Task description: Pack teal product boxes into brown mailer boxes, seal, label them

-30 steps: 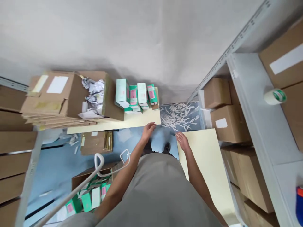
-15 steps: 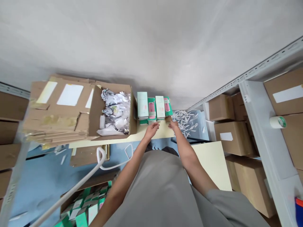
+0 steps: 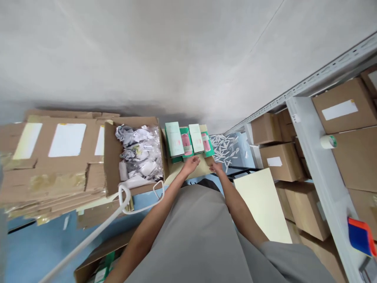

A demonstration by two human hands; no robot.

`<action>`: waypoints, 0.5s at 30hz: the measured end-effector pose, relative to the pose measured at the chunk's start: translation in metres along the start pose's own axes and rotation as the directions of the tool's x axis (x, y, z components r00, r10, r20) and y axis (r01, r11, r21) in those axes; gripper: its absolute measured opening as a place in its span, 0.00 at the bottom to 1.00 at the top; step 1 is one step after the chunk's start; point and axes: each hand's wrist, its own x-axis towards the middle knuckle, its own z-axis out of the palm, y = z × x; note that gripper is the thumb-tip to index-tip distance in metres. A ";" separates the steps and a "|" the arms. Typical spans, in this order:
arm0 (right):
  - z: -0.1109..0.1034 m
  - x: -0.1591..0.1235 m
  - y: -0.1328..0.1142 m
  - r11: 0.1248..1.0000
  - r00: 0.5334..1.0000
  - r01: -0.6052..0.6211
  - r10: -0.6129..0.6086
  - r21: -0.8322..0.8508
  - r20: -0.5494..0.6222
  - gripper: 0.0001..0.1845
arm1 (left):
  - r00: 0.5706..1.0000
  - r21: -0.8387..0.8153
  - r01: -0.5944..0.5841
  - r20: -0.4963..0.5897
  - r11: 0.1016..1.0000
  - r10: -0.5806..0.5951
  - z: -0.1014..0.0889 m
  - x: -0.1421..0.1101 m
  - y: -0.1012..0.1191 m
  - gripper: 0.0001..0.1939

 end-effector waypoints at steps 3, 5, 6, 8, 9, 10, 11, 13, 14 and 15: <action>-0.026 -0.021 0.034 0.998 0.998 -0.056 0.056 0.021 -0.009 0.16 | 0.999 0.081 0.018 0.028 0.997 -0.021 0.015 0.007 -0.009 0.17; -0.044 -0.034 0.053 0.996 0.997 -0.072 0.073 0.047 -0.026 0.16 | 0.999 0.138 0.031 0.023 0.990 -0.034 0.026 0.010 -0.014 0.20; -0.052 -0.040 0.060 0.995 0.996 -0.074 0.077 0.060 -0.041 0.15 | 0.999 0.164 0.033 0.016 0.986 -0.036 0.031 0.011 -0.016 0.23; -0.064 -0.047 0.071 0.994 0.994 -0.070 0.077 0.086 -0.072 0.14 | 1.000 0.214 0.029 0.001 0.976 -0.030 0.043 0.014 -0.017 0.28; -0.068 -0.050 0.074 0.993 0.994 -0.066 0.075 0.099 -0.086 0.14 | 1.000 0.238 0.024 -0.004 0.971 -0.024 0.049 0.016 -0.016 0.31; -0.070 -0.051 0.076 0.992 0.993 -0.061 0.072 0.112 -0.097 0.13 | 1.000 0.262 0.017 -0.006 0.965 -0.016 0.054 0.018 -0.014 0.32; -0.070 -0.052 0.077 0.991 0.992 -0.055 0.069 0.126 -0.105 0.12 | 1.000 0.285 0.009 -0.006 0.958 -0.007 0.059 0.020 -0.013 0.33; -0.067 -0.051 0.076 0.988 0.992 -0.043 0.059 0.149 -0.108 0.11 | 1.000 0.331 -0.010 -0.004 0.944 0.012 0.068 0.025 -0.008 0.33; -0.064 -0.050 0.074 0.987 0.993 -0.033 0.051 0.158 -0.106 0.11 | 1.000 0.355 -0.016 -0.008 0.935 0.020 0.071 0.027 -0.006 0.33; -0.061 -0.049 0.073 0.986 0.994 -0.018 0.035 0.165 -0.104 0.11 | 1.000 0.379 -0.018 -0.015 0.925 0.026 0.074 0.029 -0.004 0.32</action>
